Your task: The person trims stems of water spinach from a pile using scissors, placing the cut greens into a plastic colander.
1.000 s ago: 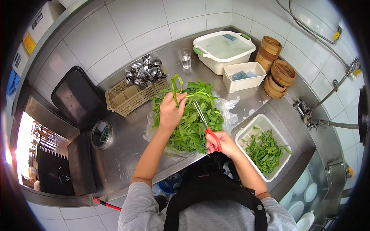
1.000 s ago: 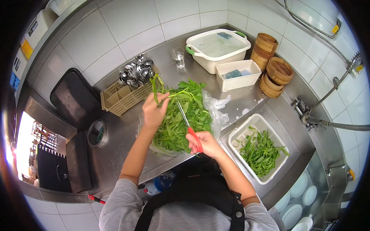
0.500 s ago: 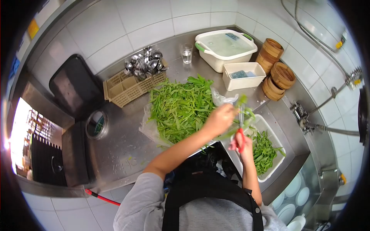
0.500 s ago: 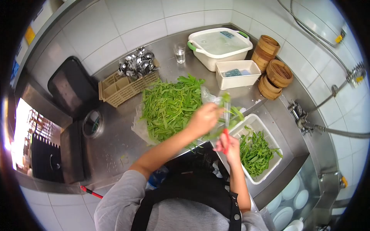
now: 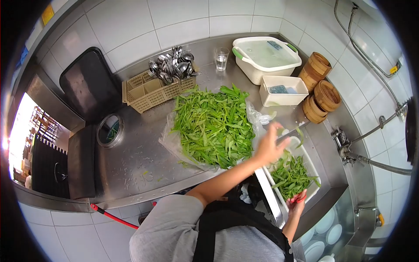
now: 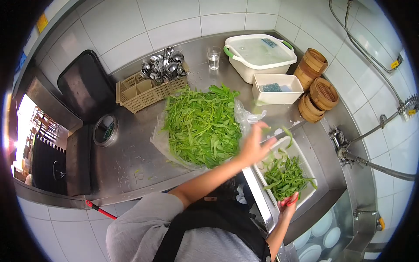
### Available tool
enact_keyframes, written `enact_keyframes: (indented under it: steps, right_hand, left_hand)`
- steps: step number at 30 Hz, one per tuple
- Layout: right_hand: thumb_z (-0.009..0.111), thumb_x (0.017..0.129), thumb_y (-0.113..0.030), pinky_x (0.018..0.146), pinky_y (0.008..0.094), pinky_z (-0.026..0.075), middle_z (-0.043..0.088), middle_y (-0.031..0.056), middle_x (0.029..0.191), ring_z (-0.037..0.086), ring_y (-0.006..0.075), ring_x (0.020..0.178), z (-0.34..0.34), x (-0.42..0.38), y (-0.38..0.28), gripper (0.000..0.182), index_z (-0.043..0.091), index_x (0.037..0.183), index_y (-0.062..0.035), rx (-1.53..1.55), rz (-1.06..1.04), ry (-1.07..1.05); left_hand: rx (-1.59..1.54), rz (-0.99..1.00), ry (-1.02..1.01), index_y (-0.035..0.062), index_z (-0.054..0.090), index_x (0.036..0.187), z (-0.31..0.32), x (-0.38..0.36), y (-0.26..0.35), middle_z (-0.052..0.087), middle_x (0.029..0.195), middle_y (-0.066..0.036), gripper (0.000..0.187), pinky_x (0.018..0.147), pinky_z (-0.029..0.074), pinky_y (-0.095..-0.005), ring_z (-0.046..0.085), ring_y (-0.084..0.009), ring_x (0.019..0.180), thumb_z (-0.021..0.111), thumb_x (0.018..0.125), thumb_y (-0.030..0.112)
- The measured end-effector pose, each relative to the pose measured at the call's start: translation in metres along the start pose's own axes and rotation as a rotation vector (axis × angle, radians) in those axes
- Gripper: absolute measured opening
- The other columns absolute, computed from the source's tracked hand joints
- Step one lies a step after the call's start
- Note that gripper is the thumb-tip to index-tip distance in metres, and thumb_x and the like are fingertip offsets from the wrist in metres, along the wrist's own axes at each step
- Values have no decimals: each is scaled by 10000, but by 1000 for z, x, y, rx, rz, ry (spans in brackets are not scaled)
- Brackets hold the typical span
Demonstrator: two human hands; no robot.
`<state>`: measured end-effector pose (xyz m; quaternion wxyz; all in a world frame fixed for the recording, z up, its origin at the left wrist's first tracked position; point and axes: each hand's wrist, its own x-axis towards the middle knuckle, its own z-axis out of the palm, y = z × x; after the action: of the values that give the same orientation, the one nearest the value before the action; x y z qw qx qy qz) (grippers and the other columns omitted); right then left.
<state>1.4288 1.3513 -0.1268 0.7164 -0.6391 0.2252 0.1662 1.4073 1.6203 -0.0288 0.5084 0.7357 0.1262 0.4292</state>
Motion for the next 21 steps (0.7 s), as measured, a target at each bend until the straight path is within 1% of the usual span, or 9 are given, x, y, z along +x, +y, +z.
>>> enact_keyframes:
  steps: [1,3,6,8,12,16,18,19,21]
  right_hand:
    - [542,767,-579,415,260,396,405,-20,479,435,122,413,-5,4,1,450,444,651,-156,1,3,-34]
    - [543,769,-576,416,259,396,412,-19,492,434,118,417,7,-4,-8,449,444,658,-153,-10,-23,-34]
    - [551,774,-559,421,258,397,432,-13,535,434,102,435,34,-8,-13,437,452,696,-140,-31,-52,-76]
    - [549,788,-536,436,258,406,425,-11,535,435,97,442,54,-6,-9,424,460,720,-127,-90,-61,-228]
    - [480,865,-448,472,291,476,464,39,516,464,132,434,107,-28,-18,462,505,633,-49,-83,-136,-446]
    - [459,881,-428,489,290,476,485,62,495,487,137,440,127,-50,-32,484,527,626,-22,-112,-264,-583]
    - [432,898,-406,510,291,475,488,64,492,506,155,447,129,-62,-38,488,533,626,-13,-141,-288,-737]
    - [417,906,-395,528,291,472,499,68,502,523,176,460,128,-71,-45,495,540,624,-6,-171,-257,-798]
    - [362,874,-529,540,311,448,481,81,515,538,221,503,130,-89,-52,584,510,648,-12,-146,-264,-964]
  left_hand:
    - [37,38,173,57,386,1090,-24,25,-3,515,809,-118,497,568,450,-379,561,-260,665,659,744,286]
    - [268,-174,247,52,425,1073,-83,68,-11,541,663,-89,480,495,416,-343,568,-198,626,678,728,271]
    - [690,-429,108,24,564,983,-150,111,-81,625,838,-158,417,676,492,-364,615,-274,800,704,698,294]
    - [867,-838,-124,23,603,975,-158,128,-91,619,945,-182,439,785,483,-357,606,-290,883,714,673,322]
    - [1042,-804,-411,24,616,970,-158,131,-120,616,966,-181,490,773,481,-358,602,-289,888,730,633,361]
    - [736,-603,-347,22,633,829,-168,147,-88,648,813,-134,439,699,480,-347,618,-260,743,758,596,373]
    - [403,-423,-182,0,597,801,-161,150,-48,620,695,-74,370,612,454,-286,563,-138,634,772,639,283]
    - [400,-417,-197,0,597,801,-155,151,-26,620,695,-74,370,612,454,-286,563,-138,634,772,639,283]
    - [84,-361,-196,41,569,720,-138,151,7,604,669,-39,264,594,428,-254,530,-90,623,756,680,224]
